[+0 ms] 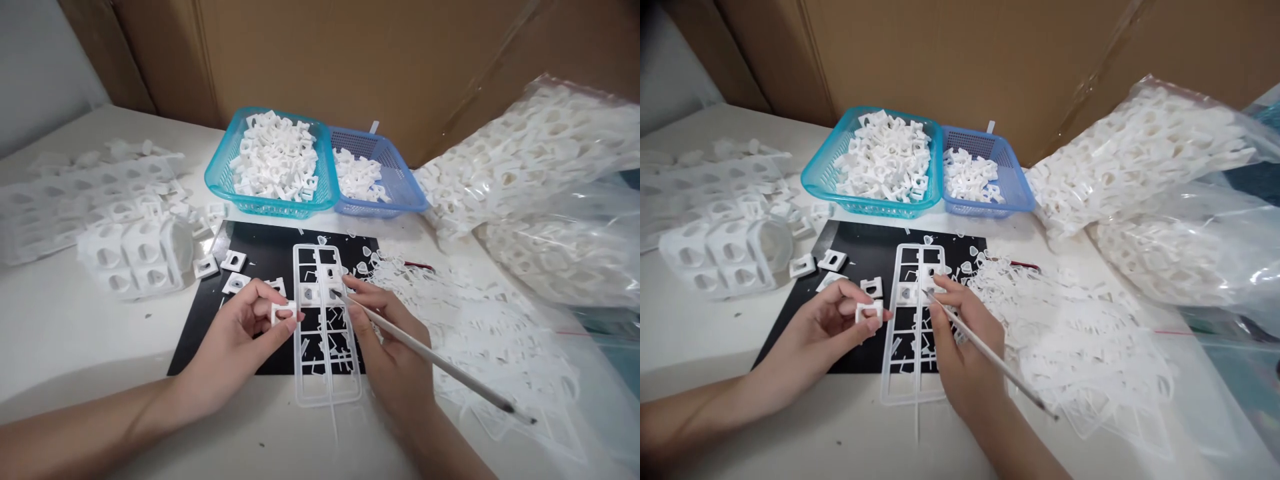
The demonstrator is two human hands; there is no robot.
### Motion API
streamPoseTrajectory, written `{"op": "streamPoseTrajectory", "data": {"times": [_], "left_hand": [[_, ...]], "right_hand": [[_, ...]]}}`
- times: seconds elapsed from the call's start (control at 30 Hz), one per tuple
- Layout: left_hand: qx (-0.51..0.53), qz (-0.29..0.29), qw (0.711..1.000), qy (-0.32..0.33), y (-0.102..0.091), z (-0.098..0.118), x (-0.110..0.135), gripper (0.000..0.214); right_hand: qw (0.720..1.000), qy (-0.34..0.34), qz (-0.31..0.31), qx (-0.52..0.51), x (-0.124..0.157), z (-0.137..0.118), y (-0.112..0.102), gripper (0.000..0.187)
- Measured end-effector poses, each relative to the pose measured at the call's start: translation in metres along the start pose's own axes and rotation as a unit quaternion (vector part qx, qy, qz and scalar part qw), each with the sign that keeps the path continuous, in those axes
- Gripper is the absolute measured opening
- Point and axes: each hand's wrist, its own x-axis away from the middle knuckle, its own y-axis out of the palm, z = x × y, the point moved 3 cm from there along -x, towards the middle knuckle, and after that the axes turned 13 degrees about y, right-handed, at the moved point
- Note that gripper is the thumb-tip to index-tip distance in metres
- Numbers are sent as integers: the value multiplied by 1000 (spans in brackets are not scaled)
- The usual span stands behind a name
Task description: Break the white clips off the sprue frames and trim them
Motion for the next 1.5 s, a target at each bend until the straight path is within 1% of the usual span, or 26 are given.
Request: {"op": "streamPoseTrajectory", "data": {"times": [0.07, 0.17, 0.27, 0.37, 0.57, 0.8, 0.9, 1.0, 1.1, 1.2, 1.3, 1.4, 1.47, 1.5], "left_hand": [[-9, 0, 1000, -1, -1, -1, 0, 18], [-21, 0, 1000, 1, -2, -1, 1, 21], [-36, -4, 999, 5, -2, -1, 1, 22], [-60, -8, 998, 7, -3, -1, 0, 23], [-87, -14, 996, 20, -4, -1, 2, 17], [-99, -13, 995, 24, -5, -3, 1, 17], [-89, -20, 996, 18, -4, -4, 2, 15], [-81, -33, 996, 12, -3, -5, 3, 12], [-95, -35, 995, 21, -4, -5, 3, 8], [-109, -40, 993, 27, -4, -5, 1, 6], [-115, -42, 992, 18, -3, -4, 1, 7], [-114, -38, 993, 10, -2, -4, 3, 9], [-113, -36, 993, 8, -3, -5, 4, 10], [-113, -35, 993, 9, -3, -5, 4, 11]], "right_hand": [[999, -3, -22, -28, 4, -4, 1, 8], [995, -20, -78, -65, 12, -11, 7, 11], [991, -31, -108, -71, 18, -13, 15, 12], [990, -45, -116, -61, 21, -12, 20, 12], [984, -119, -127, -32, 23, -14, 22, 20], [970, -204, -124, 44, 25, -19, 23, 31], [969, -209, -128, 45, 23, -19, 23, 30], [971, -197, -131, 39, 22, -18, 22, 28], [974, -179, -130, 48, 24, -15, 22, 26], [972, -183, -141, 48, 28, -9, 26, 26], [972, -184, -131, 62, 30, -1, 31, 29], [978, -171, -73, 91, 25, 3, 30, 28], [979, -179, -28, 98, 19, 1, 25, 24], [978, -186, -16, 93, 17, -1, 23, 23]]}}
